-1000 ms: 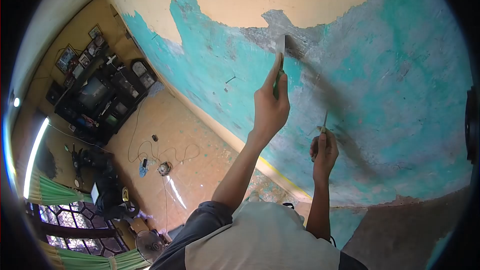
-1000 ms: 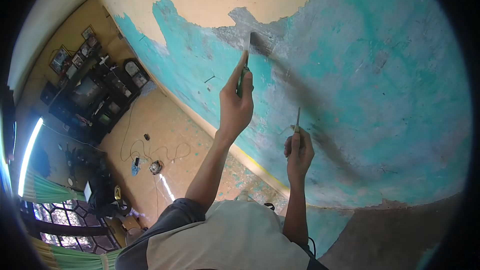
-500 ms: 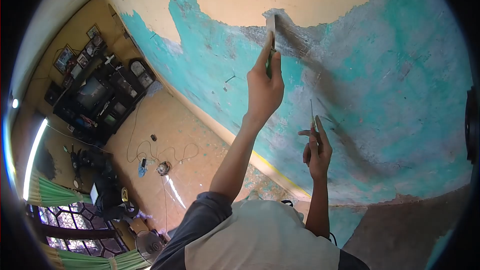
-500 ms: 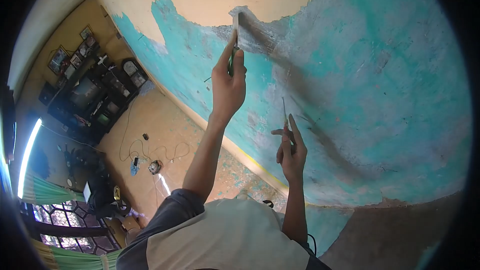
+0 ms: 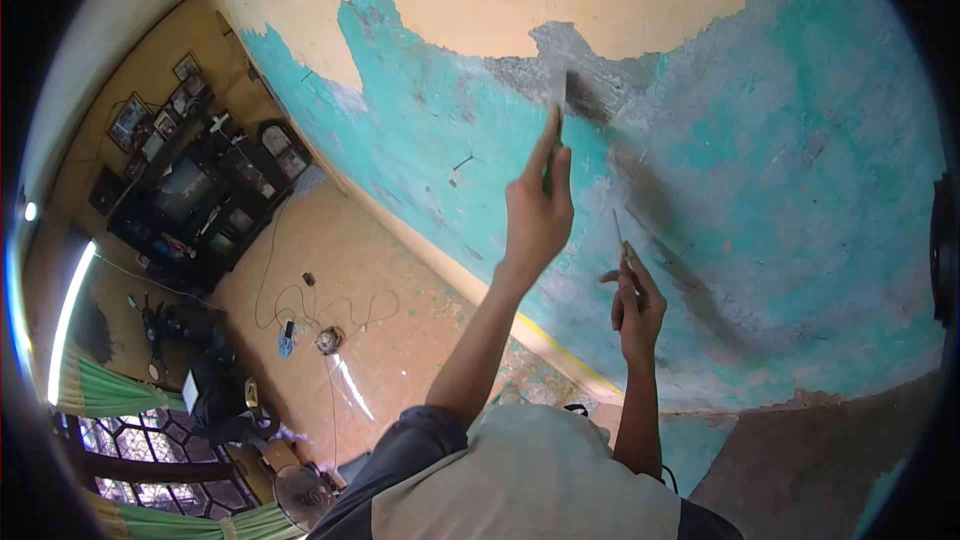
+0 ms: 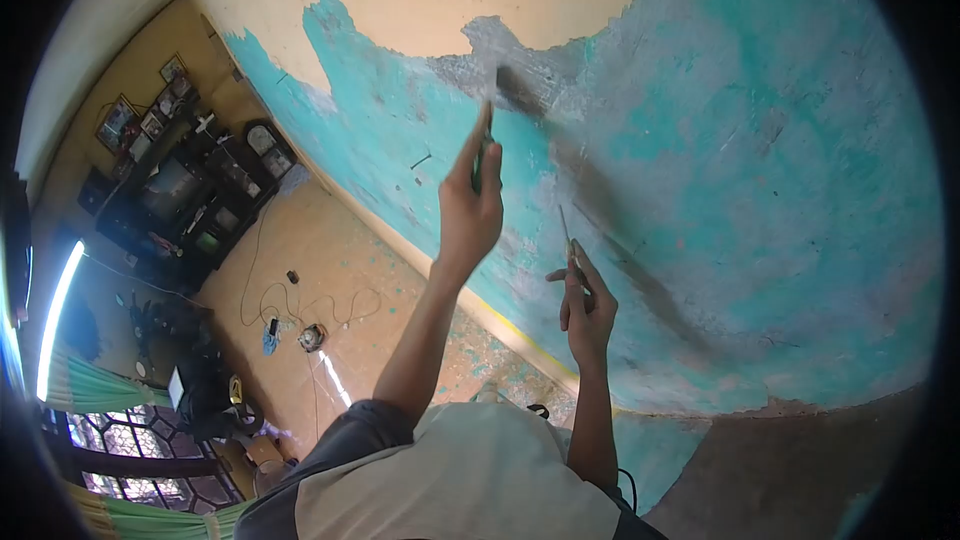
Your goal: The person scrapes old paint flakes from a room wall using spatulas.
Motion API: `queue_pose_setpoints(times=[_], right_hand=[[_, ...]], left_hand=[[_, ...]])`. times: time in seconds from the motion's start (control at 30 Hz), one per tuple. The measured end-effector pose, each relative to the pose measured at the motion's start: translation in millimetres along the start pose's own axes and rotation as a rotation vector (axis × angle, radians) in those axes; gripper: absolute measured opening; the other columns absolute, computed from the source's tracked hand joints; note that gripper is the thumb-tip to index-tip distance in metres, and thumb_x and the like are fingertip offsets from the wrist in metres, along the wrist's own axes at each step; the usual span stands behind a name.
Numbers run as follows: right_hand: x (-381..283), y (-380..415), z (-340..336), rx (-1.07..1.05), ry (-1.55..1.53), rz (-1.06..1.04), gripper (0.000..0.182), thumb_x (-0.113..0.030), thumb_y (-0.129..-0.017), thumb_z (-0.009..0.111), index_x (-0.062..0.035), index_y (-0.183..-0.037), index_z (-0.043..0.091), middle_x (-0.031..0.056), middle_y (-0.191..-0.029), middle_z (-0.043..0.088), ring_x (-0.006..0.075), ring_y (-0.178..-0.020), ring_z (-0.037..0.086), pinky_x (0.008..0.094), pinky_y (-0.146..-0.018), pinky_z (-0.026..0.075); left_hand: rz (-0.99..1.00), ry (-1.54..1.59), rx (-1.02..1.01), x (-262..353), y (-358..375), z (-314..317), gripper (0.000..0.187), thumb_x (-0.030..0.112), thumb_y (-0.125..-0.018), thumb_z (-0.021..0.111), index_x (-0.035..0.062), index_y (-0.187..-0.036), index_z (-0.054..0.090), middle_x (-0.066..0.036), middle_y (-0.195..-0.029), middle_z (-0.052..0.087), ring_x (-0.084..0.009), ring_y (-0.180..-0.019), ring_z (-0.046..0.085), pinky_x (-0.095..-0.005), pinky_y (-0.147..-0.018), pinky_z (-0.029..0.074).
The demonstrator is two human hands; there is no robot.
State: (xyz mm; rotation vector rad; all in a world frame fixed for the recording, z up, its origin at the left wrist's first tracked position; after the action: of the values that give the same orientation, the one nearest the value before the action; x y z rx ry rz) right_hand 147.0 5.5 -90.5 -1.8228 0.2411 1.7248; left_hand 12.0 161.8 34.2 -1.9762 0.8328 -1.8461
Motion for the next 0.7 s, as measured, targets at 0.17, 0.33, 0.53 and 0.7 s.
queue_pose_setpoints(times=[0.17, 0.33, 0.53, 0.7], right_hand=[[5, 0, -2, 0.013, -0.021, -0.003, 0.043, -0.019, -0.110, 0.056, -0.0051, -0.150, 0.057, 0.0093, -0.095, 0.074, 0.0008, -0.045, 0.035, 0.0211, -0.040, 0.029], [7, 1, -10, 0.074, -0.011, 0.031, 0.041, -0.018, -0.109, 0.058, -0.0079, -0.149, 0.059, 0.0085, -0.094, 0.075, 0.0001, -0.047, 0.036, 0.0208, -0.041, 0.029], [12, 2, -13, 0.050, -0.050, 0.033, 0.042, -0.018, -0.109, 0.058, -0.0086, -0.150, 0.059, 0.0076, -0.093, 0.075, -0.0004, -0.048, 0.035, 0.0207, -0.041, 0.029], [9, 1, -12, 0.033, -0.019, 0.038, 0.042, -0.017, -0.109, 0.058, -0.0088, -0.150, 0.059, 0.0063, -0.092, 0.074, -0.0006, -0.048, 0.035, 0.0200, -0.042, 0.028]], left_hand=[[-0.085, 0.030, -0.008, 22, -25, -8, 0.050, 0.010, -0.111, 0.049, 0.0028, -0.160, 0.041, -0.026, -0.101, 0.075, -0.0092, -0.060, 0.041, -0.0293, -0.054, 0.040], [0.027, 0.014, 0.062, 6, -14, -1, 0.049, 0.017, -0.114, 0.048, 0.0073, -0.161, 0.042, 0.004, -0.069, 0.041, -0.0044, -0.061, 0.031, -0.0246, -0.052, 0.030], [-0.151, -0.033, -0.001, 17, -31, -8, 0.048, 0.015, -0.113, 0.048, 0.0034, -0.159, 0.043, -0.025, -0.121, 0.074, -0.0085, -0.071, 0.055, -0.0288, -0.064, 0.048], [-0.021, -0.048, 0.025, 11, -13, -8, 0.048, 0.017, -0.113, 0.050, 0.0049, -0.159, 0.044, -0.015, -0.088, 0.071, -0.0073, -0.064, 0.040, -0.0283, -0.055, 0.038]])
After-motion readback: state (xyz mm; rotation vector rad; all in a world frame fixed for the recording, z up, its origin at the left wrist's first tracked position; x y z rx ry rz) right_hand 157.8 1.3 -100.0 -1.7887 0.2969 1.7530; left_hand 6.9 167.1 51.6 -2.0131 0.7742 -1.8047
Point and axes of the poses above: each hand's wrist, its own y-axis away from the middle knuckle, its own z-axis out of the palm, x = y × z, the point moved 5 cm from there along -y, towards the middle knuckle
